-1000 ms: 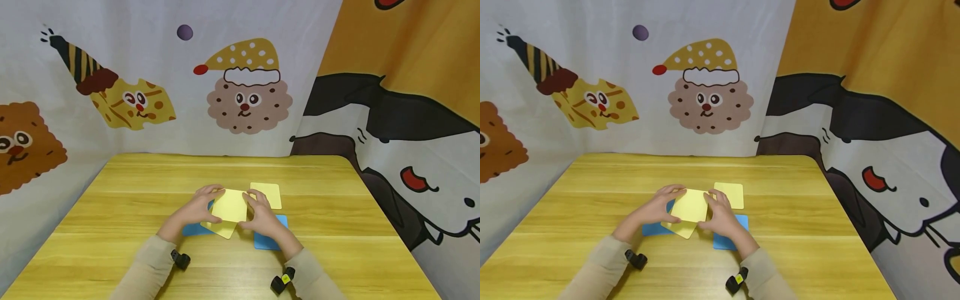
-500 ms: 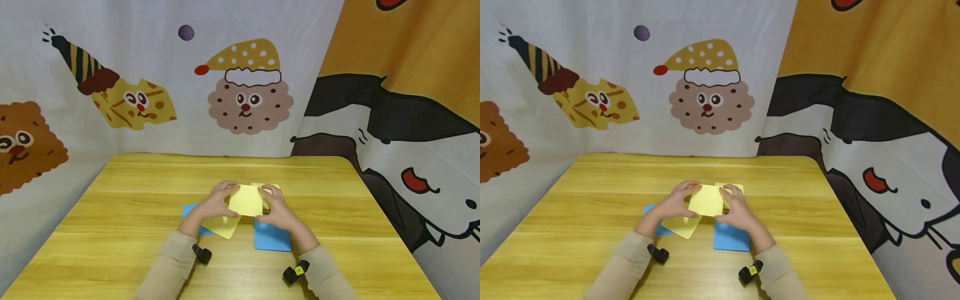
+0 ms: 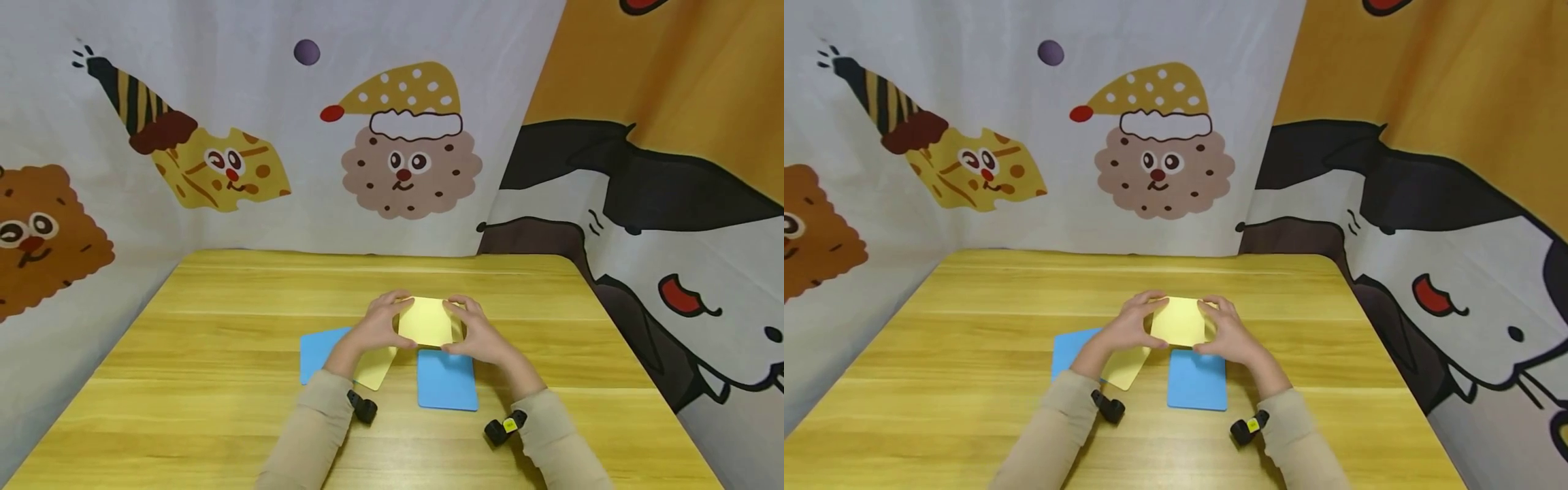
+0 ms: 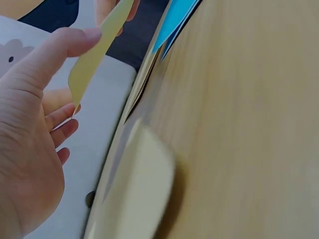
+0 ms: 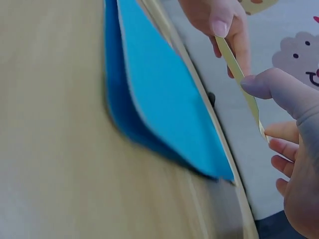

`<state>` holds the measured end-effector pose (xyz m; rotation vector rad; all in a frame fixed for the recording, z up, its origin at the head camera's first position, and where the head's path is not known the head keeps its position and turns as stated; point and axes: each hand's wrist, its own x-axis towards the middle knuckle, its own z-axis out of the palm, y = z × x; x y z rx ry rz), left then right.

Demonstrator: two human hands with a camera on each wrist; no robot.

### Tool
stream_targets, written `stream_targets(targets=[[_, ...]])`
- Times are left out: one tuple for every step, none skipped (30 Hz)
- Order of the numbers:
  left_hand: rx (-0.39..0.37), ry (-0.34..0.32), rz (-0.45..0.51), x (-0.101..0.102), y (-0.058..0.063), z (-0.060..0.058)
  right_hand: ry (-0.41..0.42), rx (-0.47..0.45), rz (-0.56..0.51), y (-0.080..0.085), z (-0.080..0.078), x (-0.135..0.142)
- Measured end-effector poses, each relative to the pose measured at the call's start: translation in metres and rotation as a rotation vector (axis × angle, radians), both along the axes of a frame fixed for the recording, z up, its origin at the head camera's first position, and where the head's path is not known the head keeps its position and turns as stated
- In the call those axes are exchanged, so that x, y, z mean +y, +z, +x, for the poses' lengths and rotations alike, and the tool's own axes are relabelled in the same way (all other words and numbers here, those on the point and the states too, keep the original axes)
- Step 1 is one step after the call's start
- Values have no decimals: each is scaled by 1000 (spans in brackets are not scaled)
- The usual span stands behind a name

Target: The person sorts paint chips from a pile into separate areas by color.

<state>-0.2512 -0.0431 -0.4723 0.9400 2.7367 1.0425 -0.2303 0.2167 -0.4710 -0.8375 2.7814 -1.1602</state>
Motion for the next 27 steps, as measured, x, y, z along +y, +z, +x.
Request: stream_targets(targets=[[-5, 4, -3, 3, -1, -1, 4, -2, 6, 0, -2, 3], [-8, 7, -1, 6, -2, -2, 9, -6, 14, 0, -4, 6], [-10, 11, 1, 9, -4, -4, 13, -10, 19, -1, -7, 8], [-13, 14, 4, 12, -5, -5, 16, -14, 26, -1, -9, 11], [-15, 19, 4, 15, -7, -7, 18, -23, 30, -1, -11, 14], [-18, 22, 9, 18, -8, -8, 23, -35, 30, -1, -13, 16], [-19, 27, 9, 21, -9, -9, 26, -48, 30, -1, -15, 19], [-20, 30, 8, 23, -11, -11, 27, -58, 32, -1, -17, 21], [-22, 34, 4, 26, -12, -12, 27, -67, 34, -1, -19, 23], [-26, 36, 3, 28, -12, -13, 27, -82, 35, -1, -20, 25], [-29, 39, -1, 30, -13, -14, 26, -101, 34, -1, -22, 26], [-34, 40, -6, 32, -14, -14, 25, -114, 38, -2, -23, 28], [-37, 42, -15, 33, -15, -15, 23, -120, 47, -3, -24, 29], [-39, 42, -18, 35, -15, -16, 20, -129, 55, -4, -25, 30], [-44, 43, -21, 36, -16, -17, 16, -140, 60, -5, -26, 31], [-49, 45, -24, 37, -17, -17, 13, -150, 65, -6, -27, 32], [-53, 47, -28, 38, -17, -18, 12, -155, 69, -7, -29, 33], [-58, 48, -32, 39, -18, -18, 11, -158, 75, -9, -30, 34], [-64, 50, -37, 39, -19, -19, 13, -159, 78, -11, -31, 35], [-70, 53, -41, 40, -20, -19, 11, -161, 81, -12, -32, 35], [-78, 56, -48, 40, -21, -20, 14, -159, 85, -13, -33, 35], [-85, 60, -51, 40, -21, -20, 14, -157, 89, -15, -35, 35], [-92, 63, -55, 40, -22, -20, 15, -156, 92, -16, -36, 34], [-98, 66, -57, 40, -23, -21, 14, -156, 96, -17, -37, 34], [-102, 68, -55, 40, -23, -21, 16, -155, 98, -18, -38, 34], [-104, 70, -56, 40, -24, -21, 14, -162, 98, -19, -39, 33], [-104, 69, -56, 40, -24, -22, 15, -169, 97, -19, -40, 33]])
